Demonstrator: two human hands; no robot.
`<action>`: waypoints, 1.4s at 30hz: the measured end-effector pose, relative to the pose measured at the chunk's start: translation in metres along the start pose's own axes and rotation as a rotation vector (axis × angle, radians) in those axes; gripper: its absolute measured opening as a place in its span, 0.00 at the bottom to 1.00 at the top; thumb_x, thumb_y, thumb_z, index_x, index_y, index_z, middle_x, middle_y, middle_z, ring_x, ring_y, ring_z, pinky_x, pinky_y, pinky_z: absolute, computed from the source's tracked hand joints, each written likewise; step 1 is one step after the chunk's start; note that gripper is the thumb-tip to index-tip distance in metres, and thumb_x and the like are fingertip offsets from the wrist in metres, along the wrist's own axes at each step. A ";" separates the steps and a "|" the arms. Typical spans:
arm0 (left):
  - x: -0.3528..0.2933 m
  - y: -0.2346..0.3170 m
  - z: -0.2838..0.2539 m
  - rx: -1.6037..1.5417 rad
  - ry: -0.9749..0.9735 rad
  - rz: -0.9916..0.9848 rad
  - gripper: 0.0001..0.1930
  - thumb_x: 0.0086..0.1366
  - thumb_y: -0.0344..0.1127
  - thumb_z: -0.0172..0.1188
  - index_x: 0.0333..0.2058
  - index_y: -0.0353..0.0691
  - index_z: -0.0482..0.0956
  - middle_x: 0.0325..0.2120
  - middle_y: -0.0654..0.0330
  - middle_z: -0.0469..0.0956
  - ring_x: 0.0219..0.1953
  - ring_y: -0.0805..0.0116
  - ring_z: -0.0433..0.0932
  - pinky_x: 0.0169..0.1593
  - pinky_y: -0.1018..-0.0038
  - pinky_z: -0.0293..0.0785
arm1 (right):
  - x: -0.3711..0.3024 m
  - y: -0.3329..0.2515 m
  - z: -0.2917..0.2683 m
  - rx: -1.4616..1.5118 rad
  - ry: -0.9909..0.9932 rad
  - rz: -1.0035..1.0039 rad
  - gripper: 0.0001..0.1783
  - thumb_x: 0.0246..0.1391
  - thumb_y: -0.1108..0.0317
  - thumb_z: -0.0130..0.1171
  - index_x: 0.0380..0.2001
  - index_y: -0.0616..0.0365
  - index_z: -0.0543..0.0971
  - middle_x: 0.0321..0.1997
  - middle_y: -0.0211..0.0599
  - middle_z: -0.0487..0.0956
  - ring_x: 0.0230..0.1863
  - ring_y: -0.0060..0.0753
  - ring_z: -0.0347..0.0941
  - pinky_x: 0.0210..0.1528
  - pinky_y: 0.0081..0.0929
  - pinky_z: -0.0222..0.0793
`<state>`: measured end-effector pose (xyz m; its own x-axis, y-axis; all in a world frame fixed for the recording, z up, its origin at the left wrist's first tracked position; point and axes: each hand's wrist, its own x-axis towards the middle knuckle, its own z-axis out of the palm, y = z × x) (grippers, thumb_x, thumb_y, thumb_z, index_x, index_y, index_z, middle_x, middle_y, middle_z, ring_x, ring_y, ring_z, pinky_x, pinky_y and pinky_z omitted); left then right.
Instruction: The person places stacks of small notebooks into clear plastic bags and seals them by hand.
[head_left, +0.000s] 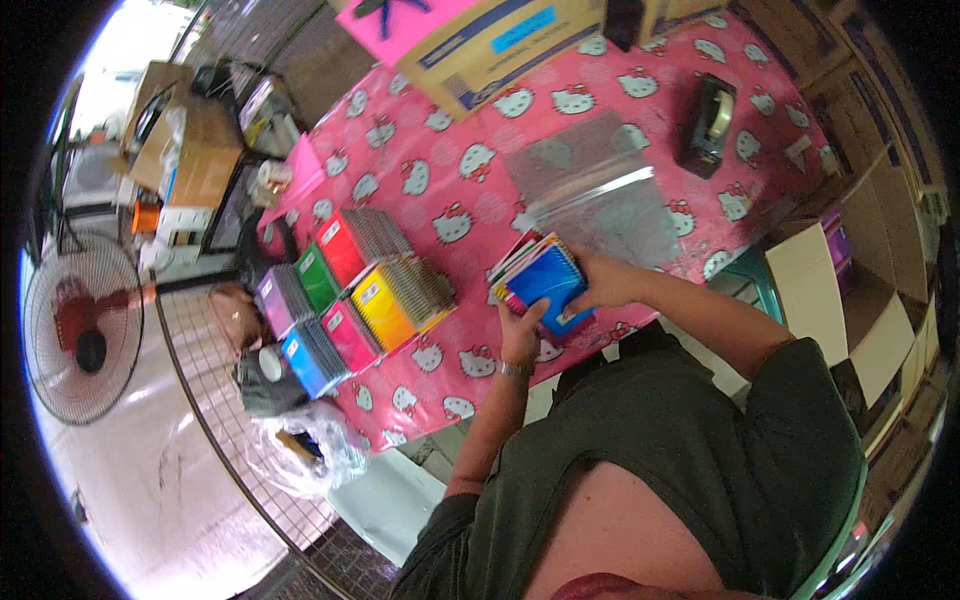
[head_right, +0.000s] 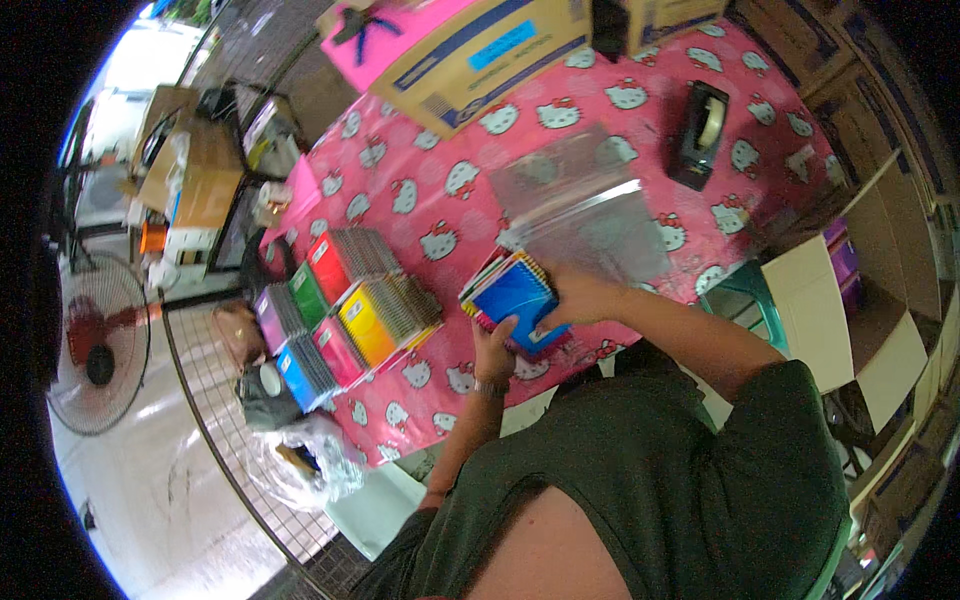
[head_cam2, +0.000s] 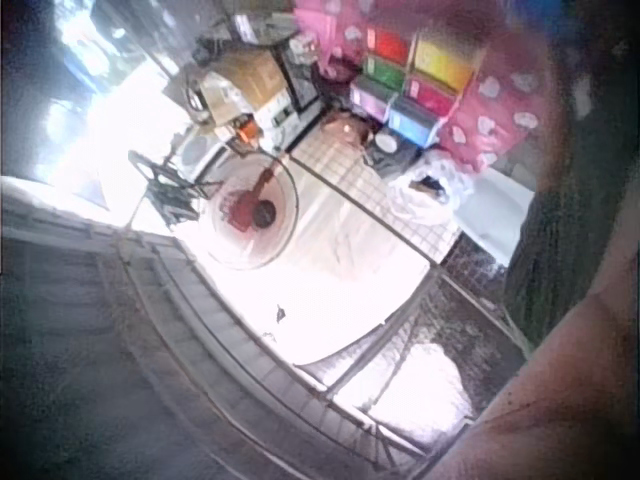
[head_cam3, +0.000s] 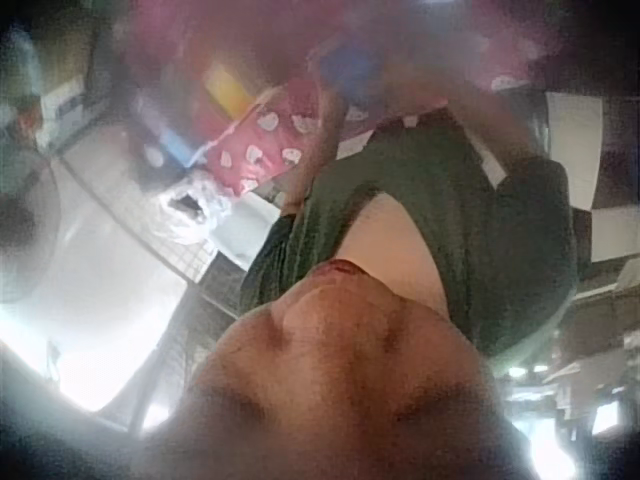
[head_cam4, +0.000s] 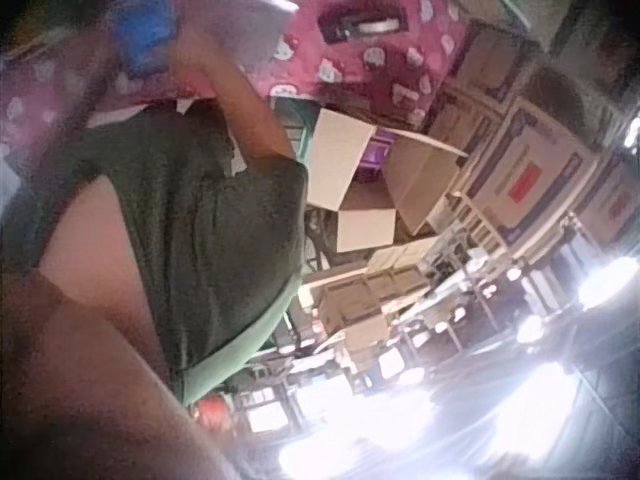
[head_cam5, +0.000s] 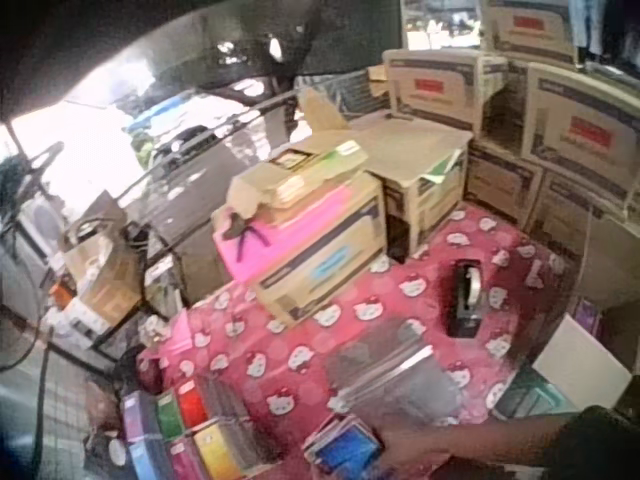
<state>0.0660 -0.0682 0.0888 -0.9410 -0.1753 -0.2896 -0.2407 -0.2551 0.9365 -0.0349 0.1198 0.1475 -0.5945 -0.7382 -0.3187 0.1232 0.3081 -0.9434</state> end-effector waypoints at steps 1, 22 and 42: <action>0.023 -0.005 0.015 0.131 -0.101 0.115 0.28 0.52 0.27 0.64 0.51 0.38 0.64 0.46 0.56 0.73 0.48 0.63 0.74 0.53 0.68 0.71 | -0.004 0.019 -0.015 -0.189 0.125 -0.058 0.56 0.32 0.59 0.73 0.63 0.60 0.53 0.50 0.49 0.71 0.56 0.49 0.65 0.63 0.42 0.53; 0.097 -0.086 0.058 0.474 -0.229 0.285 0.41 0.35 0.32 0.72 0.51 0.38 0.60 0.47 0.54 0.66 0.52 0.59 0.65 0.58 0.65 0.60 | 0.028 0.170 -0.046 -0.268 0.429 -0.321 0.47 0.30 0.62 0.73 0.55 0.56 0.59 0.54 0.46 0.67 0.58 0.50 0.63 0.63 0.40 0.56; 0.051 -0.084 0.028 1.179 -0.160 0.424 0.22 0.49 0.31 0.61 0.46 0.39 0.70 0.46 0.52 0.69 0.50 0.52 0.67 0.54 0.58 0.61 | 0.011 0.096 -0.083 -0.026 0.881 0.337 0.46 0.44 0.33 0.57 0.47 0.70 0.70 0.42 0.57 0.76 0.45 0.54 0.74 0.48 0.43 0.69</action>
<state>0.0321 -0.0288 0.0007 -0.9944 0.1029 0.0259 0.0988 0.8082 0.5806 -0.0956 0.1914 0.0607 -0.9188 0.1081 -0.3796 0.3862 0.4439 -0.8085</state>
